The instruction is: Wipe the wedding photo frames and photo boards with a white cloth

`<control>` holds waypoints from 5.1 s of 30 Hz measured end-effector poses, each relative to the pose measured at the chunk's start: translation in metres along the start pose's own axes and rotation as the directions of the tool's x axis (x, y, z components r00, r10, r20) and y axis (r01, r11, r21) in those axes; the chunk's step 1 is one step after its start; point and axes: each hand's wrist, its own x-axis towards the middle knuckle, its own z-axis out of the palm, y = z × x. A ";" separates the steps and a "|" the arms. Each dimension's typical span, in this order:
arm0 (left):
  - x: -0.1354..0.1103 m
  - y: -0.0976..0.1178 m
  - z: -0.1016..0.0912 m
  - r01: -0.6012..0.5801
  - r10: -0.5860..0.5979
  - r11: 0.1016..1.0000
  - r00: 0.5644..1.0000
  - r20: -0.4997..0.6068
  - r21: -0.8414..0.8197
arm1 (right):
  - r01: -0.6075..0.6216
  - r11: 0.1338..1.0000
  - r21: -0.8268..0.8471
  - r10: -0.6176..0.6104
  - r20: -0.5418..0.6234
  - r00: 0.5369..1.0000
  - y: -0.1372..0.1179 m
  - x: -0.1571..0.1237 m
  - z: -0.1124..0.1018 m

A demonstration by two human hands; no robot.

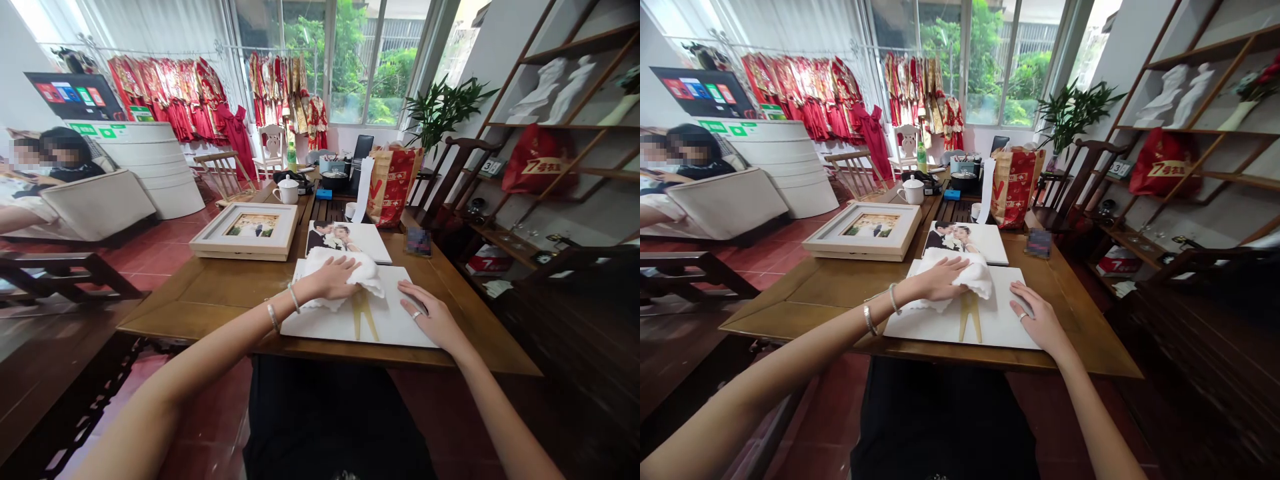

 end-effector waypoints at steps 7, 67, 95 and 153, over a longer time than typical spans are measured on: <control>0.006 0.048 0.006 0.011 -0.006 0.998 0.997 -0.074 0.068 | 0.024 1.000 0.004 -0.024 0.007 1.000 0.002 0.001 0.001; -0.030 0.142 0.004 -0.024 0.040 0.951 0.998 -0.045 0.309 | -0.035 0.972 0.231 0.061 -0.105 0.993 -0.003 -0.001 -0.003; -0.067 0.154 0.009 -0.058 0.079 0.937 0.996 -0.047 0.345 | -0.040 0.998 0.042 0.042 -0.061 0.997 -0.003 0.003 -0.002; -0.011 0.060 -0.018 0.098 -0.092 0.980 0.995 -0.044 0.171 | -0.056 0.996 -0.062 0.054 -0.037 0.998 -0.008 -0.005 -0.004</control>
